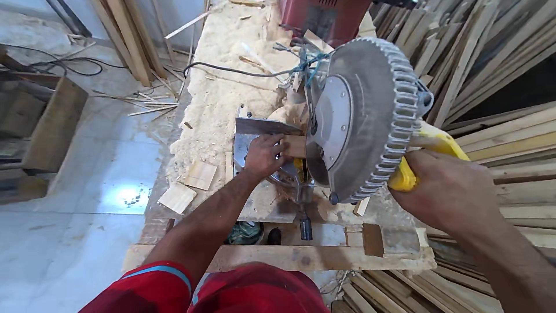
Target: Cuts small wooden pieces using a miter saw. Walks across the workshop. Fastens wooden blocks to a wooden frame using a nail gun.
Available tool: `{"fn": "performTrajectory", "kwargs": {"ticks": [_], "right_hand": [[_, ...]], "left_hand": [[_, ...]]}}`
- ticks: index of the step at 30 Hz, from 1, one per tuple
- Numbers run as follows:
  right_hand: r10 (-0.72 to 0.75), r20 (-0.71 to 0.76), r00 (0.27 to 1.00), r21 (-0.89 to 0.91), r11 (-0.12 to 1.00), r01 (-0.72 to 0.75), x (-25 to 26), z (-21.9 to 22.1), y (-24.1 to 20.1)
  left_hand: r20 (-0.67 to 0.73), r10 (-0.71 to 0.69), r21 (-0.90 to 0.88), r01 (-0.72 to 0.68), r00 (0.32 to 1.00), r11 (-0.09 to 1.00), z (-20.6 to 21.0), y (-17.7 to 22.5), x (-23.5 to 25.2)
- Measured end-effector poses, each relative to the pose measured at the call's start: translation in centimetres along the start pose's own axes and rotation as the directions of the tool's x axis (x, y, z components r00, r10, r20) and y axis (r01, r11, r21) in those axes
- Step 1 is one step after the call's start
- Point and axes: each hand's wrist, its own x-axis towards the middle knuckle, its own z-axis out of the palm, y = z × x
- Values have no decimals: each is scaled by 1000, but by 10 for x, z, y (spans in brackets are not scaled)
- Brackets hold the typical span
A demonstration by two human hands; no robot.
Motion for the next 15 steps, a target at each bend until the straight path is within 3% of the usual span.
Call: {"fn": "performTrajectory", "kwargs": {"ticks": [15], "right_hand": [[23, -12, 1000, -12, 1000, -23, -6, 8, -2]], "left_hand": [[17, -8, 17, 8, 1000, 1000, 0, 1, 1]]}}
